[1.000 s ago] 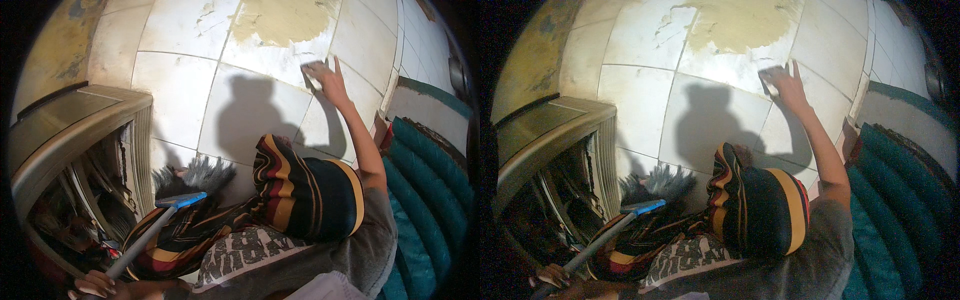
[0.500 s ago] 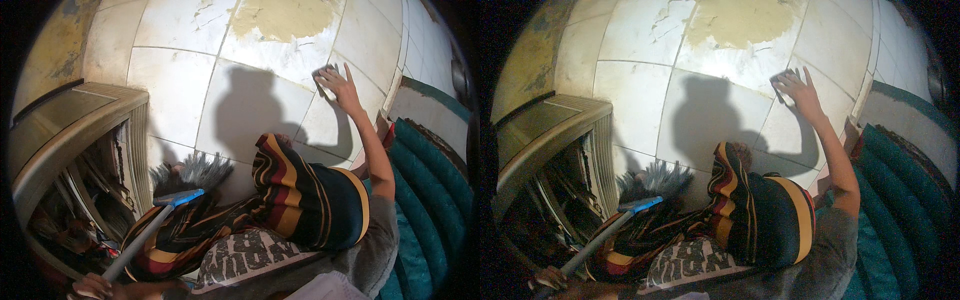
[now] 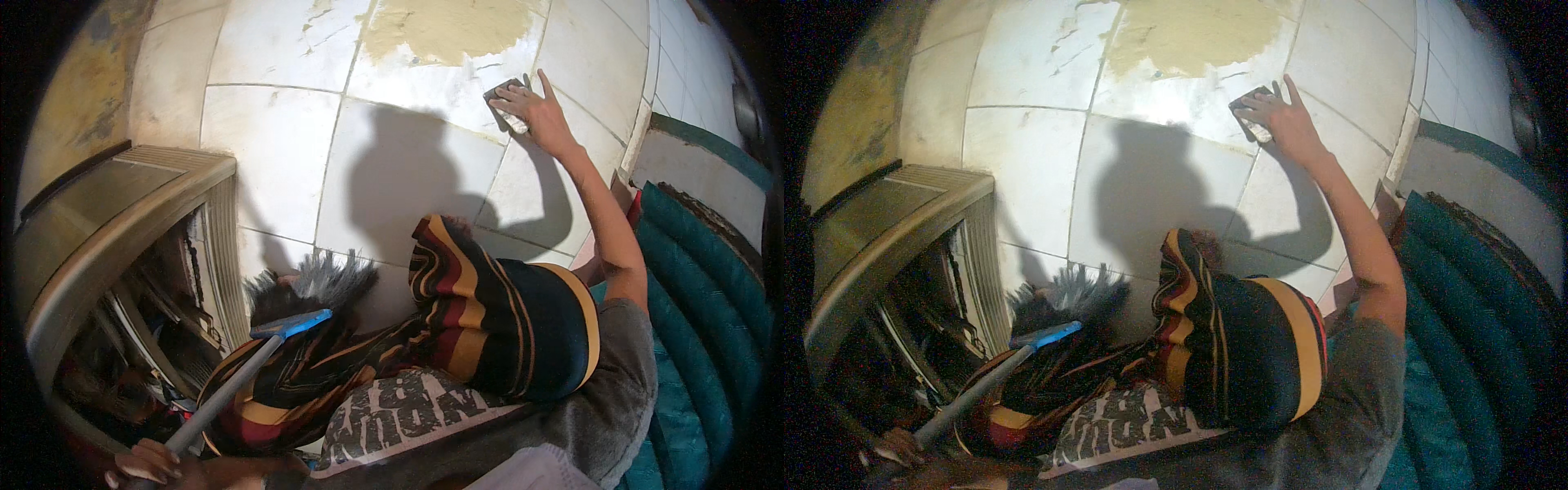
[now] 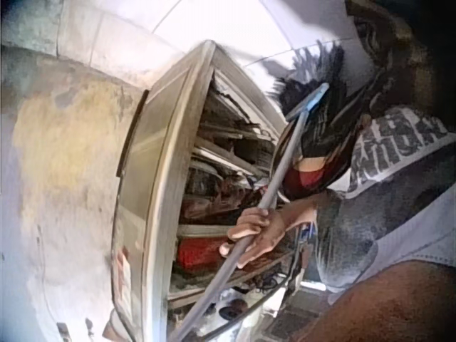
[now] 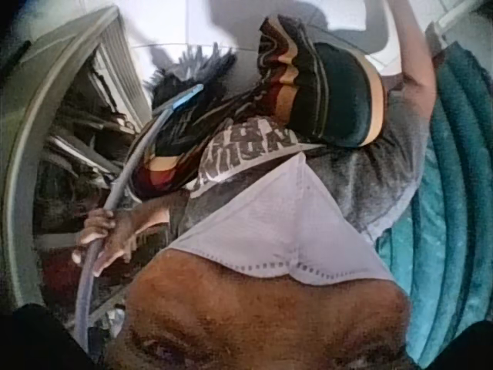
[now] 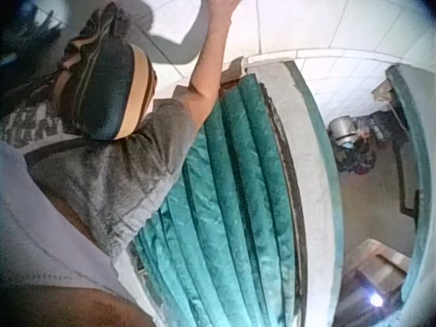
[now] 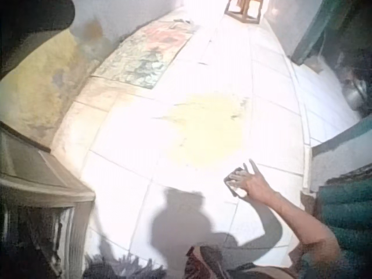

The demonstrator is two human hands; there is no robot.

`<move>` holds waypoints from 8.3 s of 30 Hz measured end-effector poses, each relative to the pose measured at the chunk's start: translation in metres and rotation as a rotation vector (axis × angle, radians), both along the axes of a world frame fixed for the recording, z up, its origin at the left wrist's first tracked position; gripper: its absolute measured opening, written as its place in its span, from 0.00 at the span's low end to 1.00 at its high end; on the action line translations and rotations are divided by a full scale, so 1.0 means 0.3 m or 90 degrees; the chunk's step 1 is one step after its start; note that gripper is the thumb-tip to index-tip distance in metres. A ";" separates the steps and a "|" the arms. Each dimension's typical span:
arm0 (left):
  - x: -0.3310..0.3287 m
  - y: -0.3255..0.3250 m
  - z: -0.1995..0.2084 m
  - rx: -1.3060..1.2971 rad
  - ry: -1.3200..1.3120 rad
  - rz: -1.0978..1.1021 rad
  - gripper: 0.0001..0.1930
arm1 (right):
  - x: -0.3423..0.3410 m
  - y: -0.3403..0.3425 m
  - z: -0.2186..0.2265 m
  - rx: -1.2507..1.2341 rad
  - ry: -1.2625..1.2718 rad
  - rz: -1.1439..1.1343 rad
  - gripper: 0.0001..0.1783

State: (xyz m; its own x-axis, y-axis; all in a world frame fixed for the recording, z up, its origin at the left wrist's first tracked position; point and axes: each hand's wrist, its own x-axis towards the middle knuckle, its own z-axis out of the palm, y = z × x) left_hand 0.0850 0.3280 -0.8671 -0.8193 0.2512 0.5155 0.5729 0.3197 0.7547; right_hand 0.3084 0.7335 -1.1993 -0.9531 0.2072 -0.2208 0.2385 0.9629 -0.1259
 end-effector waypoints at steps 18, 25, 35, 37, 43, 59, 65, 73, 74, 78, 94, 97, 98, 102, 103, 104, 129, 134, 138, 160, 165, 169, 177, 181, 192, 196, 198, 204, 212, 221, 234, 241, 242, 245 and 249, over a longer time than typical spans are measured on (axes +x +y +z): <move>0.028 -0.008 -0.005 0.011 -0.033 -0.017 0.24 | 0.100 -0.045 0.024 -0.028 -0.021 0.011 0.32; 0.023 0.013 -0.027 -0.020 0.019 -0.012 0.24 | 0.048 -0.122 -0.018 -0.009 0.020 -0.045 0.32; 0.010 -0.008 -0.080 -0.039 -0.012 -0.009 0.25 | -0.003 -0.216 -0.002 -0.109 -0.077 -0.080 0.28; 0.005 -0.020 -0.080 -0.012 -0.006 -0.007 0.25 | -0.003 -0.272 -0.039 -0.072 -0.034 -0.088 0.30; -0.042 -0.022 -0.126 0.010 -0.024 -0.037 0.24 | -0.192 -0.186 -0.119 -0.027 0.099 -0.099 0.32; -0.016 -0.076 0.036 0.060 -0.068 0.020 0.26 | -0.236 -0.215 0.068 -0.120 0.029 -0.207 0.26; -0.010 -0.042 -0.004 -0.051 0.015 -0.018 0.24 | -0.204 -0.359 -0.021 -0.038 0.020 -0.161 0.30; -0.017 -0.052 -0.010 0.006 -0.044 -0.068 0.25 | -0.208 -0.198 -0.006 -0.101 0.011 -0.226 0.30; 0.000 -0.051 0.022 0.000 -0.035 -0.064 0.25 | -0.171 -0.236 0.034 -0.135 -0.010 -0.250 0.31; 0.011 -0.030 0.080 -0.009 0.034 -0.048 0.24 | -0.125 -0.288 0.040 0.028 0.109 -0.182 0.25; 0.009 0.019 0.086 -0.009 0.039 0.009 0.25 | -0.244 -0.167 0.060 0.012 0.132 -0.236 0.27; 0.013 0.011 0.093 -0.002 0.025 -0.034 0.25 | -0.210 -0.222 0.054 -0.028 0.091 -0.243 0.30; 0.019 0.001 0.096 -0.032 0.028 -0.024 0.25 | -0.171 -0.262 0.065 -0.062 0.063 -0.252 0.32; 0.026 -0.012 0.109 -0.008 0.015 0.014 0.25 | -0.095 -0.273 0.071 -0.052 0.086 -0.245 0.33; 0.030 -0.013 0.124 -0.007 0.018 0.013 0.25 | -0.139 -0.234 0.087 -0.053 0.106 -0.239 0.33; 0.032 -0.015 0.135 0.002 0.026 0.010 0.25 | -0.191 -0.199 0.103 -0.018 0.128 -0.234 0.32; 0.076 0.015 0.153 -0.002 0.029 -0.049 0.25 | -0.132 -0.040 0.110 0.069 0.077 -0.210 0.31; 0.094 0.059 0.111 0.000 0.003 -0.013 0.25 | -0.033 -0.100 0.072 0.028 0.044 -0.247 0.30; 0.102 0.114 0.072 0.007 0.032 0.023 0.25 | -0.039 -0.036 0.048 0.061 0.124 -0.256 0.29; 0.189 0.329 0.054 -0.016 -0.067 -0.033 0.23 | 0.561 0.275 -0.070 -0.015 0.322 -0.874 0.33; 0.228 0.348 0.075 -0.014 -0.083 -0.053 0.24 | 0.754 0.305 -0.016 -0.098 0.337 -0.975 0.32; 0.228 0.347 0.074 -0.044 -0.021 -0.082 0.24 | 0.556 0.291 -0.026 -0.041 0.283 -0.824 0.29; 0.239 0.322 0.050 -0.031 -0.022 -0.066 0.24 | 0.534 0.287 0.002 -0.009 0.235 -0.754 0.26; 0.229 0.296 0.051 -0.021 -0.040 -0.046 0.24 | 0.563 0.348 0.030 -0.022 0.244 -0.773 0.29; 0.176 0.251 0.064 -0.045 -0.013 -0.051 0.25 | 0.488 0.263 0.066 -0.037 0.194 -0.730 0.28; 0.165 0.233 0.077 -0.045 -0.019 -0.051 0.25 | 0.540 0.275 0.066 -0.005 0.203 -0.717 0.28; 0.166 0.226 0.084 -0.044 -0.020 -0.054 0.24 | 0.542 0.256 0.046 -0.021 0.233 -0.709 0.29; 0.190 0.195 0.100 0.024 -0.070 -0.102 0.24 | 0.547 0.265 0.088 -0.049 0.182 -0.757 0.32; 0.235 0.197 0.106 0.001 -0.034 -0.058 0.25 | 0.580 0.318 0.104 -0.093 0.186 -0.663 0.29; 0.249 0.203 0.101 0.011 -0.032 -0.029 0.24 | 0.567 0.322 0.120 -0.126 0.165 -0.621 0.26; 0.272 0.234 0.108 -0.005 -0.049 -0.091 0.23 | 0.655 0.399 0.110 -0.087 0.177 -0.623 0.25; 0.247 0.244 0.094 0.041 -0.061 -0.067 0.24 | 0.630 0.398 0.111 -0.158 0.176 -0.611 0.29; 0.239 0.239 0.098 -0.007 -0.048 -0.073 0.24 | 0.611 0.378 0.102 -0.160 0.175 -0.611 0.29; 0.211 0.209 0.105 -0.094 -0.014 -0.089 0.25 | 0.565 0.333 0.088 -0.096 0.102 -0.574 0.31; 0.164 0.167 0.071 -0.016 -0.072 -0.075 0.24 | 0.567 0.343 0.084 -0.118 0.154 -0.655 0.32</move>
